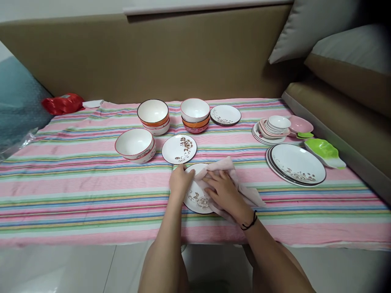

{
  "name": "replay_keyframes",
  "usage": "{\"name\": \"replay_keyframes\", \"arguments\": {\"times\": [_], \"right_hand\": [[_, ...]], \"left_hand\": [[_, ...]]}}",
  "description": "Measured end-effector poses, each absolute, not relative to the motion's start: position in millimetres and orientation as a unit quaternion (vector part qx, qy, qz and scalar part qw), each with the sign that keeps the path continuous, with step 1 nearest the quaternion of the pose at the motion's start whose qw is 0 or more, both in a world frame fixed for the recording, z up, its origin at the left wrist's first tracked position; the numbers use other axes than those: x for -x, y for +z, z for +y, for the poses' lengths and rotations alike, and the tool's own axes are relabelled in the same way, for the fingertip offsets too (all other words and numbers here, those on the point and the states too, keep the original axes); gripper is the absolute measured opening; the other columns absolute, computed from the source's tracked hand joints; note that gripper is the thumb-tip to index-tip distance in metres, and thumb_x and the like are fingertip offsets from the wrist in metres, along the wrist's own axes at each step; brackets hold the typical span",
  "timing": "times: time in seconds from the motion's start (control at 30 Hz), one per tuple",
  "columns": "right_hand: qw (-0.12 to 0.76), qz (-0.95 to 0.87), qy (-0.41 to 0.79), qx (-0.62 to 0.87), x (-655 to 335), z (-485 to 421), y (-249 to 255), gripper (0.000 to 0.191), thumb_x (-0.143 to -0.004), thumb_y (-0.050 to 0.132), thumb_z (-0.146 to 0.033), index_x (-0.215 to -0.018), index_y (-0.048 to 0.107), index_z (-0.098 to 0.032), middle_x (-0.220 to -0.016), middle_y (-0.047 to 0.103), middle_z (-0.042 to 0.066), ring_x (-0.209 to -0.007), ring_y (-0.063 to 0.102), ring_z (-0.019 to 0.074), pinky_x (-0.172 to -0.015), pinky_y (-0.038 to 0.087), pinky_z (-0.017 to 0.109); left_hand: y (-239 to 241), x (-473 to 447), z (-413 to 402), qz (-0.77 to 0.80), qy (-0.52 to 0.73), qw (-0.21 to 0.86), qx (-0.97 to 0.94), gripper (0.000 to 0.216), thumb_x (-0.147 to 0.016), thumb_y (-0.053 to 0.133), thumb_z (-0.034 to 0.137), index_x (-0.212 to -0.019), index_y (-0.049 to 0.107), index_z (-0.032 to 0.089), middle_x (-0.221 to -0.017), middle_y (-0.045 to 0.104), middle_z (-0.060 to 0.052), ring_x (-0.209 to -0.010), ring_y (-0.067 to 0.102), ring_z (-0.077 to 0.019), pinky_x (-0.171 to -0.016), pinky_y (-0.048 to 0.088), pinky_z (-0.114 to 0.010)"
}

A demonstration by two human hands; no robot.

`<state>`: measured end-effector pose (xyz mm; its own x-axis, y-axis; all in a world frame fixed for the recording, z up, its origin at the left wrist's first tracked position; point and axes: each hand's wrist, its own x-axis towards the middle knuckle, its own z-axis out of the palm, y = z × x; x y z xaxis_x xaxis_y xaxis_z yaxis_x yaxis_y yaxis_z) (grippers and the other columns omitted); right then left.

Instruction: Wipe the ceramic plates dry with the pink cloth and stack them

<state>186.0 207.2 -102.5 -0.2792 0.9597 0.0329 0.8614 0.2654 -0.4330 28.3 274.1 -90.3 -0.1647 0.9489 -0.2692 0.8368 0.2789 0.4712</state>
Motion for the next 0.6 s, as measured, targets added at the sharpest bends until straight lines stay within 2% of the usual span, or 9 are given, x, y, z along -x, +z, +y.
{"name": "replay_keyframes", "arguments": {"times": [0.2, 0.6], "right_hand": [[0.139, -0.786, 0.16, 0.581, -185.5, 208.4, -102.2, 0.041, -0.089, 0.05, -0.022, -0.13, 0.058, -0.025, -0.144, 0.047, 0.002, -0.132, 0.035, 0.0316, -0.11, 0.028, 0.05], [0.145, -0.784, 0.167, 0.581, -185.5, 209.6, -103.7, 0.042, -0.089, 0.051, -0.023, -0.13, 0.058, -0.025, -0.144, 0.047, 0.001, -0.132, 0.034, 0.0328, -0.109, 0.029, 0.05]], "left_hand": [[-95.3, -27.1, 275.4, 0.757, 0.116, 0.254, -0.59, 0.026, -0.075, 0.059, 0.043, -0.088, 0.058, 0.02, -0.095, 0.069, -0.011, -0.088, 0.063, -0.0265, -0.065, 0.039, -0.032], [-97.7, -26.4, 276.4, 0.75, 0.117, 0.265, -0.595, 0.023, -0.076, 0.056, 0.04, -0.088, 0.058, 0.02, -0.094, 0.069, -0.009, -0.088, 0.063, -0.0258, -0.064, 0.038, -0.032]]}}
